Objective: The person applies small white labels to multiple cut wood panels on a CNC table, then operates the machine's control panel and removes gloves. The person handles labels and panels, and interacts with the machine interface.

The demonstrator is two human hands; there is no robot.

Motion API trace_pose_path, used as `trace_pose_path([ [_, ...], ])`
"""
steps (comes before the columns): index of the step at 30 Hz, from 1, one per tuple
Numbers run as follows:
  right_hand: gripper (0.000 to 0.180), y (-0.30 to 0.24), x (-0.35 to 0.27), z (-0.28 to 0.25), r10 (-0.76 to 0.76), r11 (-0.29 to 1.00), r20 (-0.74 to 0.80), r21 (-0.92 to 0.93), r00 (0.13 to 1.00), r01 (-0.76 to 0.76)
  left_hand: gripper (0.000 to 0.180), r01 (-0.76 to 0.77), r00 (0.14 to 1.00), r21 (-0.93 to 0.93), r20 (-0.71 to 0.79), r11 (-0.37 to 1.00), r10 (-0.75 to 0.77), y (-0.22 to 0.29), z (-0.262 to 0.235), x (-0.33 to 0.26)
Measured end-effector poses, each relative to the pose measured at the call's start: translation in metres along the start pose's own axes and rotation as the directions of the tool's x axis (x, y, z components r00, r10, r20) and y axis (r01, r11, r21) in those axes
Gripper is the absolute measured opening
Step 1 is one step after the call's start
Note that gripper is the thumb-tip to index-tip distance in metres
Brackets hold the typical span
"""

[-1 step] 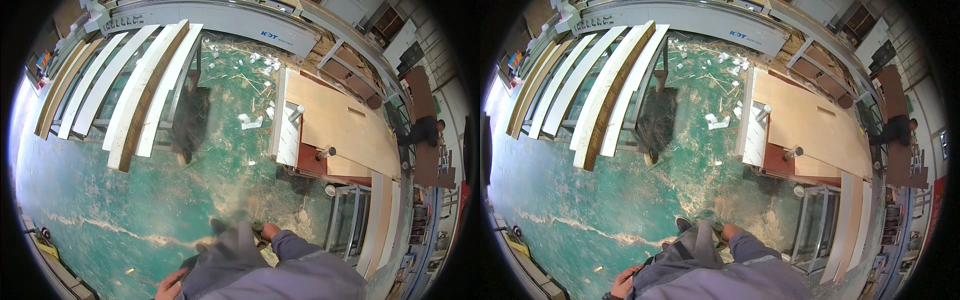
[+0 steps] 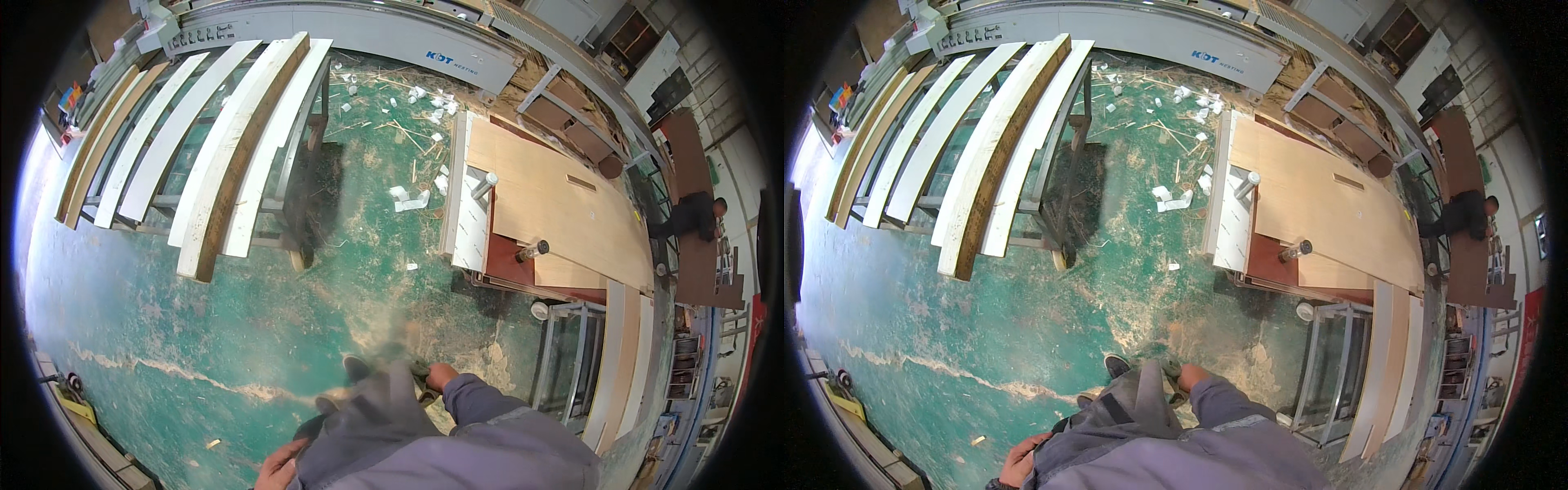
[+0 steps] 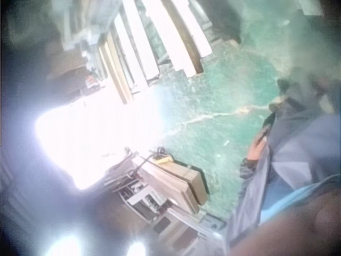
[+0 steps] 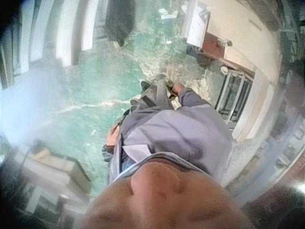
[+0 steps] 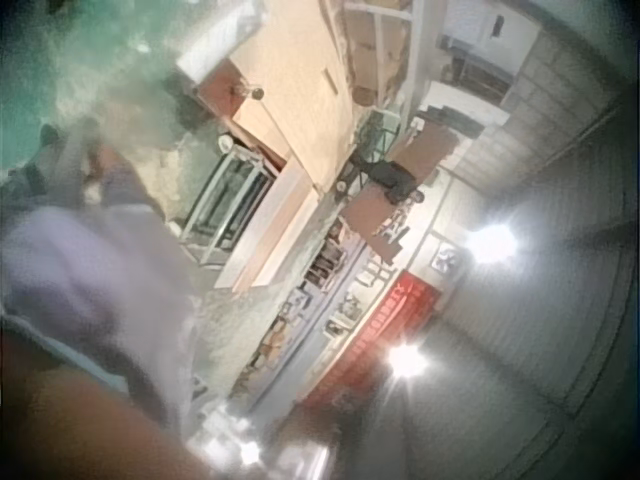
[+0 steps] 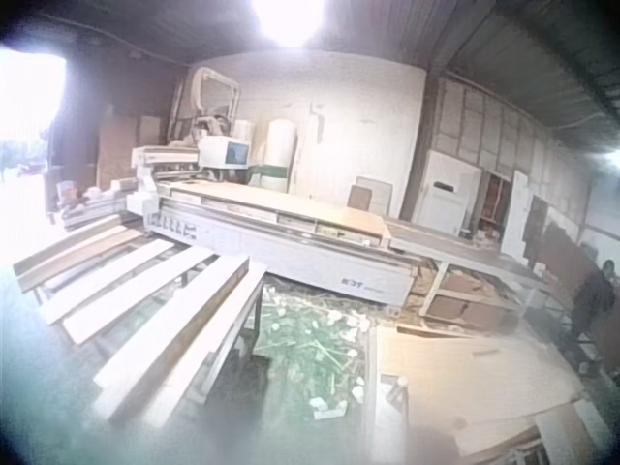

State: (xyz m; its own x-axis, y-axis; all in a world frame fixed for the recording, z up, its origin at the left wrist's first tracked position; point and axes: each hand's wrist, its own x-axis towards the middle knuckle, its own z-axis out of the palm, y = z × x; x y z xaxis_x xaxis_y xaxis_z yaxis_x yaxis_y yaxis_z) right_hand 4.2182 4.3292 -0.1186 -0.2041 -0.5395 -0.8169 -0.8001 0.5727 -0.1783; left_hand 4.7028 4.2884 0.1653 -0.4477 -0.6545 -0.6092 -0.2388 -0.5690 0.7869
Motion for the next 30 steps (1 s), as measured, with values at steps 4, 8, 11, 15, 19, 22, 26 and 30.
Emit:
trace_pose_path([
  [4,0.03,-0.08,0.025,0.006,-0.044,0.999,-0.007,0.011,0.999,0.044,0.039,0.017,0.998,-0.11,-0.052,0.994,-0.023,-0.051,-0.078,-0.004],
  [8,0.031,-0.171,0.018,0.034,-0.065,0.998,-0.077,-0.012,0.995,0.064,0.044,0.137,0.99,-0.089,-0.008,0.987,-0.138,-0.122,-0.176,-0.001],
  [11,0.031,-0.242,-0.01,0.046,-0.102,0.995,-0.217,-0.032,0.971,0.098,0.054,0.04,0.999,-0.026,0.019,0.999,-0.04,-0.163,-0.253,-0.012],
  [15,0.057,-0.338,-0.051,0.018,0.17,0.983,-0.523,0.148,0.835,-0.108,0.054,0.072,0.996,0.074,0.052,0.995,-0.076,-0.191,-0.354,-0.033],
  [19,0.074,-0.398,-0.083,-0.072,0.278,0.96,-0.662,0.214,0.696,-0.18,0.054,0.106,0.991,0.168,0.062,0.98,-0.118,-0.198,-0.438,-0.046],
  [22,0.076,-0.426,-0.087,-0.127,0.383,0.922,-0.731,0.265,0.564,-0.283,0.053,0.125,0.99,0.216,0.042,0.968,-0.137,-0.189,-0.494,-0.042],
  [26,0.066,-0.444,-0.049,-0.17,0.327,0.829,-0.899,0.125,0.292,-0.544,0.053,0.132,0.989,0.245,0.031,0.961,-0.144,-0.172,-0.582,-0.016],
  [30,0.048,-0.492,0.001,-0.146,0.212,0.913,-0.826,-0.024,0.523,-0.408,0.054,0.1,0.993,0.261,0.035,0.96,-0.113,-0.17,-0.716,0.031],
])
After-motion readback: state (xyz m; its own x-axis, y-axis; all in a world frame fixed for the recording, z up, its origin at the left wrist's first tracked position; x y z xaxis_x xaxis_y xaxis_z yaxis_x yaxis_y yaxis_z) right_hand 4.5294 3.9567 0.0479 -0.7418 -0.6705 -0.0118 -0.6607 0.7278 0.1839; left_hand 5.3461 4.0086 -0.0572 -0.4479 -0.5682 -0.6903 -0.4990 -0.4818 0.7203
